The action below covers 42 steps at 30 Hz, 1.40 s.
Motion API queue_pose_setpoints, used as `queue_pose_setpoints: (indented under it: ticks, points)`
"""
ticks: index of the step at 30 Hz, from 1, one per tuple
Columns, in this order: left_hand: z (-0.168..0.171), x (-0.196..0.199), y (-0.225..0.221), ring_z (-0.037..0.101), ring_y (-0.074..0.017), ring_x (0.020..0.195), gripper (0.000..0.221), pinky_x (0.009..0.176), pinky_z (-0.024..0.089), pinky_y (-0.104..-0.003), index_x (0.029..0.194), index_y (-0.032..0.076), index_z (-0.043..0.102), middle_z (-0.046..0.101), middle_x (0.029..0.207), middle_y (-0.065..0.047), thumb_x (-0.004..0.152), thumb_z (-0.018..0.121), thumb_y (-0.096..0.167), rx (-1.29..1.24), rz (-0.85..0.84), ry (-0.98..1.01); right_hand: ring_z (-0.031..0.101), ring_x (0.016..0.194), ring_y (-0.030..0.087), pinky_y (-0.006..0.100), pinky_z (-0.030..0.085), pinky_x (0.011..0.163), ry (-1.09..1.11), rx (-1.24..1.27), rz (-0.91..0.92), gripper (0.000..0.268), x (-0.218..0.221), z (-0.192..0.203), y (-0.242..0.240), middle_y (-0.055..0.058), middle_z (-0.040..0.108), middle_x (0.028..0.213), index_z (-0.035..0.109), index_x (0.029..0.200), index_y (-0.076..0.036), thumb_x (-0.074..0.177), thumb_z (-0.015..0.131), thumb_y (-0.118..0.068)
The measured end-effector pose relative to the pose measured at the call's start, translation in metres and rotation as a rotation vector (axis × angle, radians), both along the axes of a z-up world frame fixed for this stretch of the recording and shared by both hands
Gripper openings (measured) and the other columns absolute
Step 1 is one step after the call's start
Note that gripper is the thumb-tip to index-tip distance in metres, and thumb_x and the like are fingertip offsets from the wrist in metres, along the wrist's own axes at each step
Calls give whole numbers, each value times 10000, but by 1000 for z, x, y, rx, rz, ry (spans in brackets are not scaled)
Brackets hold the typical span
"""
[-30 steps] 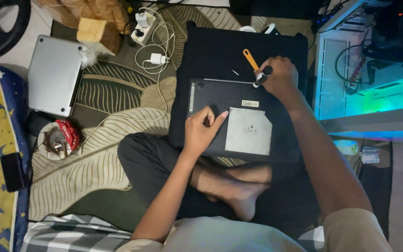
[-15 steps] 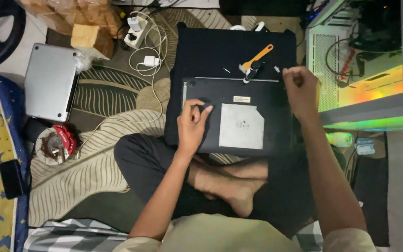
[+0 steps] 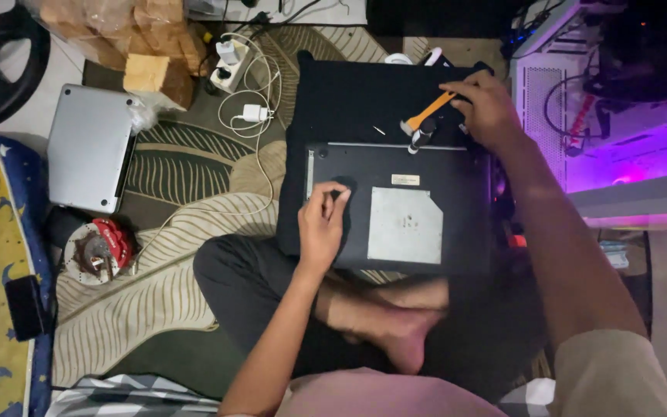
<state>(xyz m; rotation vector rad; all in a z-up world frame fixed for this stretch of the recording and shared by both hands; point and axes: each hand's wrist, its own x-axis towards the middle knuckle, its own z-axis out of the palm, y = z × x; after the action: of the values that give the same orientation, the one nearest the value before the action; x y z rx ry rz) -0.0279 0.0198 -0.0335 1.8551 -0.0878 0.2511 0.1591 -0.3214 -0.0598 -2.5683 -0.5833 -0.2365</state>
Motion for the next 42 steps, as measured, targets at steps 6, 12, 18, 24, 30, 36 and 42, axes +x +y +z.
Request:
queue_pose_setpoints:
  ticks: [6, 12, 18, 24, 30, 36, 42]
  points:
    - [4, 1, 2, 426, -127, 714, 134, 674, 425, -259, 1072, 106, 643, 451, 869, -31, 992, 626, 1, -31, 11, -16, 585, 961, 340, 486, 461, 795, 180, -219, -158, 187, 23, 9, 3, 82, 551, 1081, 704, 1124, -241, 946, 759, -251]
    - [5, 1, 5, 380, -105, 629, 218, 608, 356, -259, 1052, 99, 641, 391, 754, 5, 1016, 530, -85, -84, -27, -88, 582, 999, 324, 459, 421, 793, 103, -153, -114, 89, 10, 14, -10, 86, 624, 1057, 642, 1030, -171, 990, 721, -165]
    - [12, 1, 8, 522, -125, 508, 337, 489, 489, -243, 939, 57, 651, 522, 867, -48, 931, 398, -167, -119, -38, -86, 686, 936, 272, 364, 535, 794, -75, 362, -109, 64, -62, 61, -12, 200, 694, 1081, 475, 1138, -28, 1176, 521, -5]
    - [21, -3, 0, 660, -224, 738, 311, 624, 640, -356, 911, 26, 642, 583, 904, -110, 952, 435, -203, -112, 4, -9, 698, 1003, 204, 311, 557, 830, 39, 816, -498, 134, -180, 59, 27, 133, 700, 1100, 533, 1285, -42, 1184, 517, -129]
    - [44, -30, -21, 452, -520, 1315, 428, 1110, 390, -638, 1396, -75, 485, 424, 1336, -284, 1033, 597, 122, 226, 0, 11, 595, 1249, 428, 586, 396, 1120, 111, 994, -508, 266, -278, 53, 98, 325, 592, 1324, 388, 1192, -25, 1169, 343, -286]
    - [62, -66, -41, 129, -593, 1476, 603, 1197, 25, -667, 1399, -190, 474, 301, 1520, -421, 1025, 633, 255, 265, -140, 88, 377, 1481, 438, 621, 151, 1244, 355, 869, -587, 490, -300, 80, 146, 279, 395, 1544, 382, 1218, -38, 1098, 320, -509]
    - [43, -65, -40, 484, -500, 1337, 543, 1045, 474, -581, 1537, 106, 348, 520, 1408, -322, 1047, 581, 129, -363, -209, 278, 537, 1380, 370, 549, 284, 1225, 350, 1033, -495, 340, -309, 60, 143, 208, 607, 1376, 402, 1185, -49, 1119, 368, -380]
